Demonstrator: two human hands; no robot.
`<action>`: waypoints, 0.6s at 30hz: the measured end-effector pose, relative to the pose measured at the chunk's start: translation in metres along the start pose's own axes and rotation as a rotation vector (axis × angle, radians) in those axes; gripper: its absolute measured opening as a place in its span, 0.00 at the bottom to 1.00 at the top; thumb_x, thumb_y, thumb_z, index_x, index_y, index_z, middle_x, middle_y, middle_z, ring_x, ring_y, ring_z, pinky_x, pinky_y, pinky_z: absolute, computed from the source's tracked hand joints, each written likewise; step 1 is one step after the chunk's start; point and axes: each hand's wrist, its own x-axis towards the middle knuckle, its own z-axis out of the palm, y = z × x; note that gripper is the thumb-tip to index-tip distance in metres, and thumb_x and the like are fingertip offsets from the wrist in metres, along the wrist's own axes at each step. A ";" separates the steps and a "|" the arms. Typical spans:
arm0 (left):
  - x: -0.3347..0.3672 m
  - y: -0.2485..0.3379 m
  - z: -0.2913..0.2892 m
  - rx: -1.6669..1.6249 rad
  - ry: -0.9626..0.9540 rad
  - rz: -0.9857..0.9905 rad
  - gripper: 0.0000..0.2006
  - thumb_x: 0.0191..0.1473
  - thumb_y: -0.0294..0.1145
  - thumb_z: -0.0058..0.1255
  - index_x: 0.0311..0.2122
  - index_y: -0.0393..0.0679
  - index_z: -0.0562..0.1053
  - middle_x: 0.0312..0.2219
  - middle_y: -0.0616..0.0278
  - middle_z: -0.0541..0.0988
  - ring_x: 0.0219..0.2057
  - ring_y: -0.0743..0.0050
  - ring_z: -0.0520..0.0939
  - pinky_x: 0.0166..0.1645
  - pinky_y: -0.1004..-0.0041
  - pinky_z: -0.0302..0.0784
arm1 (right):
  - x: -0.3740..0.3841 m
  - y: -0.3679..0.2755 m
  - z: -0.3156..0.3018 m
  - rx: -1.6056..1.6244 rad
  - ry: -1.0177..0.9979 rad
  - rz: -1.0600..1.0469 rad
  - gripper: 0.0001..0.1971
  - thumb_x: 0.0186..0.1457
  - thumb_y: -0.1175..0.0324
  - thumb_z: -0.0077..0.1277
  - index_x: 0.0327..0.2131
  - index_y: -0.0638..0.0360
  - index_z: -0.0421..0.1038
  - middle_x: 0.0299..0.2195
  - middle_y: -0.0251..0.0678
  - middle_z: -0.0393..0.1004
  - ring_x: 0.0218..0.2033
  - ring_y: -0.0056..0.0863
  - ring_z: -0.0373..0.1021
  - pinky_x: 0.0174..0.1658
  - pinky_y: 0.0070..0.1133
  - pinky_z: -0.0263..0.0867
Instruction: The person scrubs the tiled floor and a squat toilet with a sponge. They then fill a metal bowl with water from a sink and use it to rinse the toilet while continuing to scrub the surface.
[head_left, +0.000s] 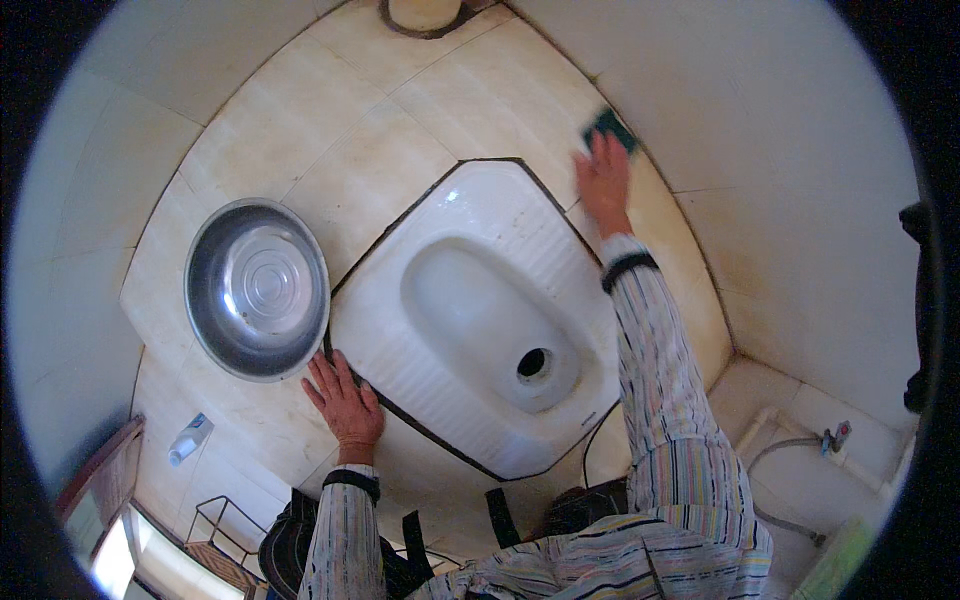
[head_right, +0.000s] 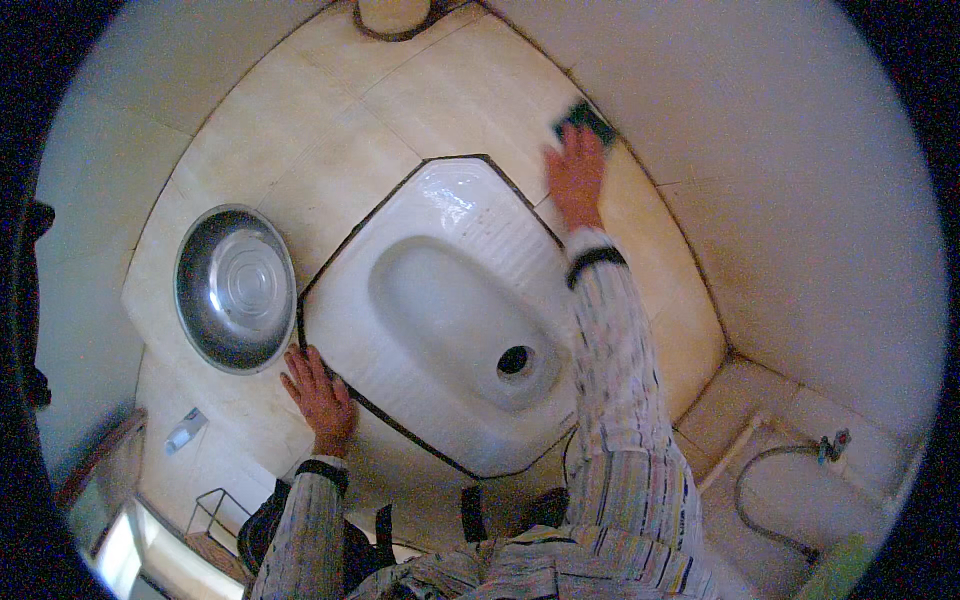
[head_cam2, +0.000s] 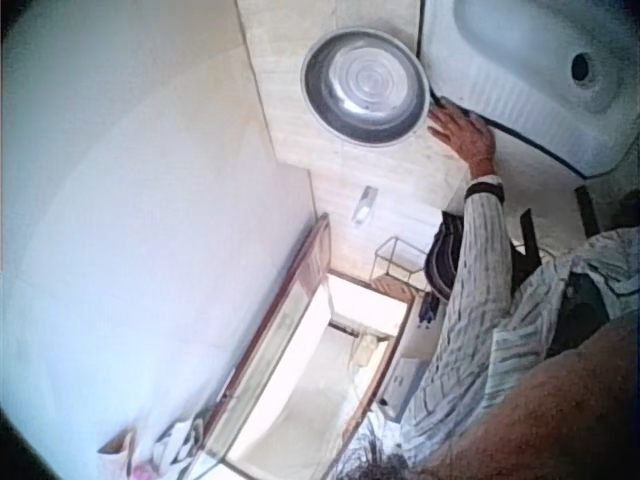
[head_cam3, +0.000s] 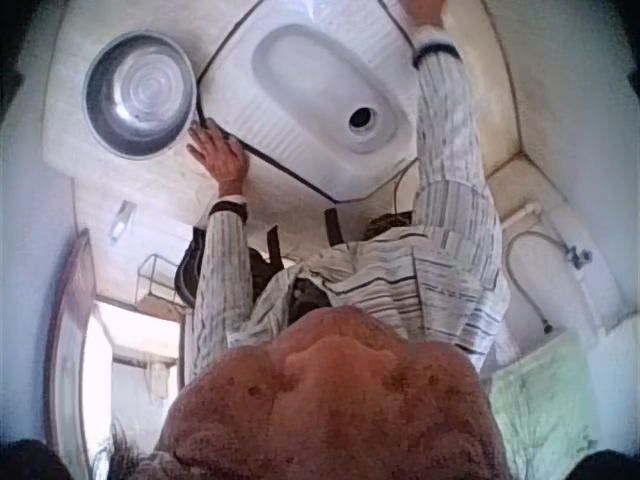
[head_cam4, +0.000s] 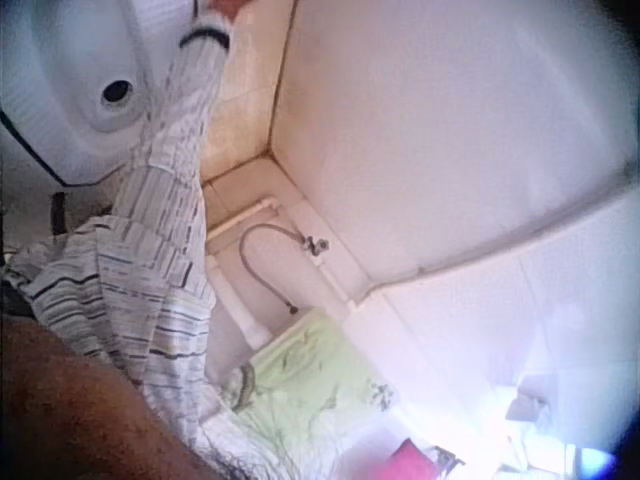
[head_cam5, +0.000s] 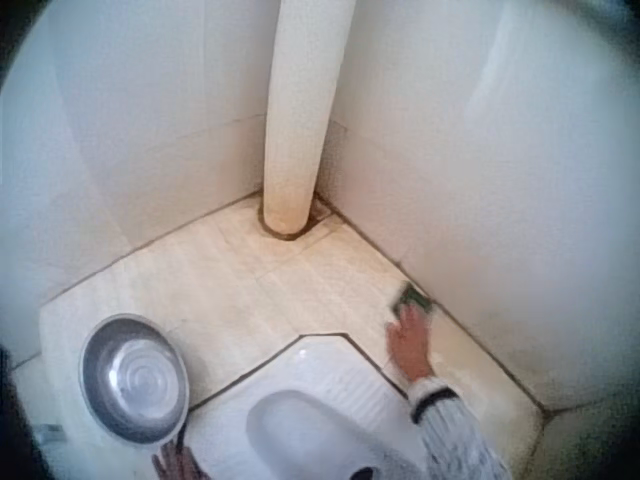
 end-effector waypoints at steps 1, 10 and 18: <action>0.000 0.000 -0.001 -0.005 0.015 0.014 0.30 0.53 0.39 0.33 0.60 0.37 0.49 0.60 0.42 0.45 0.62 0.45 0.43 0.62 0.48 0.28 | -0.027 0.034 -0.012 -0.035 -0.032 0.057 0.27 0.53 0.55 0.44 0.52 0.63 0.58 0.52 0.57 0.57 0.53 0.53 0.54 0.57 0.40 0.49; -0.002 0.001 0.001 0.045 0.033 0.023 0.31 0.52 0.40 0.33 0.60 0.37 0.49 0.61 0.44 0.44 0.63 0.48 0.41 0.62 0.50 0.28 | -0.194 0.176 -0.090 -0.091 -0.124 0.329 0.25 0.55 0.56 0.40 0.53 0.61 0.59 0.50 0.54 0.61 0.52 0.48 0.57 0.52 0.41 0.53; -0.004 0.000 0.007 0.065 0.102 0.079 0.29 0.56 0.44 0.25 0.61 0.41 0.48 0.61 0.46 0.44 0.62 0.48 0.42 0.62 0.50 0.30 | -0.123 0.037 -0.033 0.233 0.084 0.105 0.12 0.57 0.61 0.43 0.28 0.59 0.64 0.25 0.39 0.68 0.27 0.35 0.66 0.31 0.28 0.64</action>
